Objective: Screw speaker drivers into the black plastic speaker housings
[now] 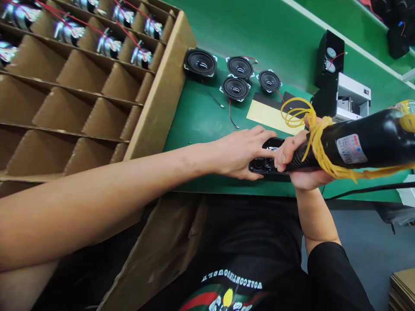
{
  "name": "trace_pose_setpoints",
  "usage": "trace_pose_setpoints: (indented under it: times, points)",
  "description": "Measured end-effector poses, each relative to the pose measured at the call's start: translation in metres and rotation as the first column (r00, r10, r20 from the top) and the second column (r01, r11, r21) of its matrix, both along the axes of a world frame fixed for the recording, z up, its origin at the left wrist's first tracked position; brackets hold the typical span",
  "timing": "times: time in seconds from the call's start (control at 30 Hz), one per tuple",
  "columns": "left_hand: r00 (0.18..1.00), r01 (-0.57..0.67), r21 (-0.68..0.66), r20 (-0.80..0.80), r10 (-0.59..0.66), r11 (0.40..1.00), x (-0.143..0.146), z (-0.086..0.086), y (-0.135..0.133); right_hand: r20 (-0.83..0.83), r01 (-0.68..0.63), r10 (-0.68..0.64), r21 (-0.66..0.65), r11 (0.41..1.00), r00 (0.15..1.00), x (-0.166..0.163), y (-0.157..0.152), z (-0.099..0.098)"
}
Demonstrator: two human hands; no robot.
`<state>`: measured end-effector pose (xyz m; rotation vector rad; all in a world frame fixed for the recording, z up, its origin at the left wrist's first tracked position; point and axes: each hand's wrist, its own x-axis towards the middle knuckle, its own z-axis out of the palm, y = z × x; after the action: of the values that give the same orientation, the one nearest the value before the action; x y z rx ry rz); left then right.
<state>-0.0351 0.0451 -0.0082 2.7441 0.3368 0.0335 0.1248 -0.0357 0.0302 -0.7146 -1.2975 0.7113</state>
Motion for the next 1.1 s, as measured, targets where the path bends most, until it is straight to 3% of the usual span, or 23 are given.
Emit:
trace_pose_setpoints:
  times: [0.27,0.43,0.6,0.77,1.1]
  points:
    - [1.0,-0.014,-0.027,0.021,0.014,1.0,0.0,-0.001,-0.001,0.004,0.005,-0.005,-0.028,1.0,1.0,-0.001,0.003,-0.005]
    - [0.999,-0.01,-0.014,0.03,0.01,1.0,-0.001,-0.002,-0.001,0.084,0.148,-0.144,-0.042,0.988,0.986,-0.003,0.004,-0.01]
    - [1.0,-0.009,-0.012,0.025,0.009,1.0,-0.001,-0.001,-0.001,0.047,0.109,-0.108,-0.029,0.994,0.993,-0.004,0.005,-0.012]
    - [1.0,-0.004,-0.002,0.026,0.004,1.0,-0.001,-0.001,-0.001,0.056,0.151,-0.147,-0.081,0.985,0.988,-0.001,0.005,-0.014]
    - [0.993,0.03,-0.035,0.117,-0.026,0.999,-0.001,-0.006,-0.002,-0.009,0.114,-0.115,-0.096,0.989,0.993,-0.004,-0.012,-0.043]
